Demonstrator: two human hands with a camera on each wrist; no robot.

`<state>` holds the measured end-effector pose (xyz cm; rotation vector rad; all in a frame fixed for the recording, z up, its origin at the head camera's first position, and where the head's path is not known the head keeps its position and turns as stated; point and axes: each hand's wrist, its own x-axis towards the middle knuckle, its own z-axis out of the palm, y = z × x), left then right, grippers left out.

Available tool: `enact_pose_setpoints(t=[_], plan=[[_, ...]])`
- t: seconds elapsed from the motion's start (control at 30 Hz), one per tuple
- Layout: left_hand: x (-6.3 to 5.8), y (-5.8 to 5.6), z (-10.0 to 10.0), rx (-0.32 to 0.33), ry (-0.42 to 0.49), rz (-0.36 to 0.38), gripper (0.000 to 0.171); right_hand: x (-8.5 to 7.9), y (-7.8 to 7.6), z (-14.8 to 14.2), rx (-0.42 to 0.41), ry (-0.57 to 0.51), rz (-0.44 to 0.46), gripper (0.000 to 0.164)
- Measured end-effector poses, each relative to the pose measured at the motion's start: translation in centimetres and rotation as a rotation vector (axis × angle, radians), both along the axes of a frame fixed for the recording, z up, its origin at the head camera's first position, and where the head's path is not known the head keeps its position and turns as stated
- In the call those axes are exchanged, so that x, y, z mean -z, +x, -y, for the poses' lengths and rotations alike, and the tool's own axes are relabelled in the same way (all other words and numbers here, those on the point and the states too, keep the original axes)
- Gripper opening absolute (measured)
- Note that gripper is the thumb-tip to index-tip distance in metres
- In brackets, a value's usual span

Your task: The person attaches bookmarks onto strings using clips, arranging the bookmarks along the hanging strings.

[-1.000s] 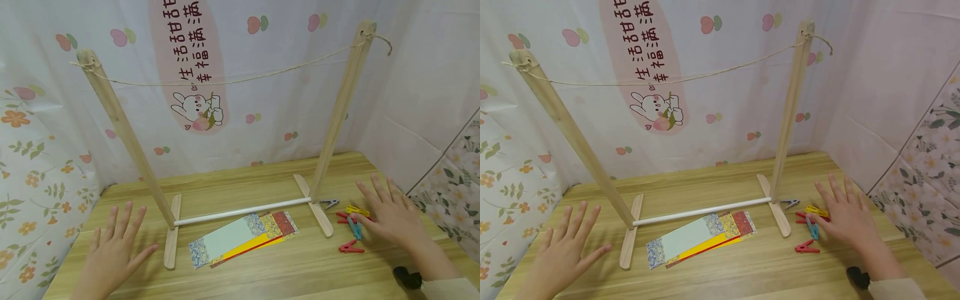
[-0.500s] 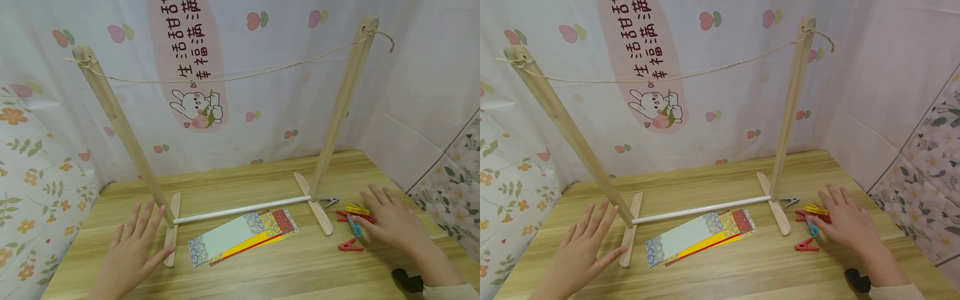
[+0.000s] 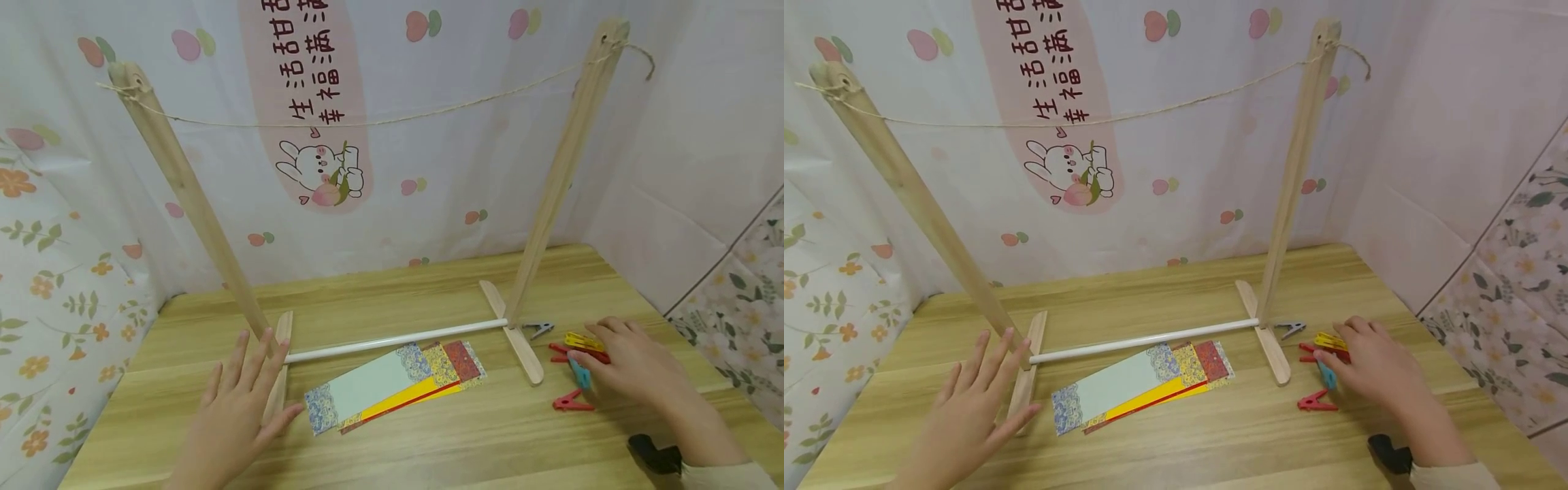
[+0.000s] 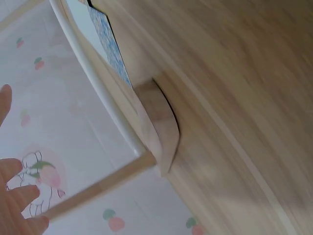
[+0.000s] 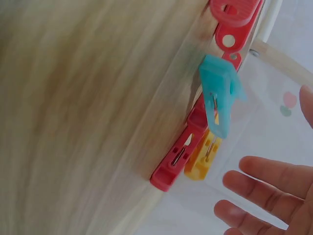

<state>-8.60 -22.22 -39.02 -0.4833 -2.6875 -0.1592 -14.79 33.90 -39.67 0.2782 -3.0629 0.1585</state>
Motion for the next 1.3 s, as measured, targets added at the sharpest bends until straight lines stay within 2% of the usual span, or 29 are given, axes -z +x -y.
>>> enact_pose_setpoints(t=[0.27,0.37,0.57,0.67,0.77,0.93,1.17,1.3], plan=[[0.7,-1.1,-1.5,0.044,-0.024,-0.024,0.084,0.3,-0.4,0.2,-0.002,0.004,0.019,0.066],[0.8,-1.5,-2.2,0.054,0.001,-0.03,0.078,0.5,-0.7,0.2,-0.009,-0.005,0.035,0.061],[1.0,-2.1,-3.4,0.125,0.024,-0.006,0.068,0.7,-0.9,0.3,-0.018,-0.063,0.067,0.048],[1.2,-2.3,-4.0,0.136,0.012,0.035,0.065,0.8,-0.9,0.3,-0.014,-0.102,0.109,0.039],[1.4,-2.6,-4.5,0.143,0.008,0.09,0.062,0.9,-0.9,0.4,-0.01,-0.118,0.141,0.037],[1.7,-3.2,-5.4,0.153,0.039,0.183,0.056,0.8,-1.0,0.1,0.005,-0.122,0.179,0.039],[1.7,-4.1,-6.6,0.122,0.135,0.373,0.054,0.7,-1.4,-0.2,0.02,-0.111,0.223,0.044],[1.7,-4.4,-7.0,0.101,0.156,0.422,0.052,0.9,-1.4,-0.2,0.029,-0.125,0.235,0.047]])
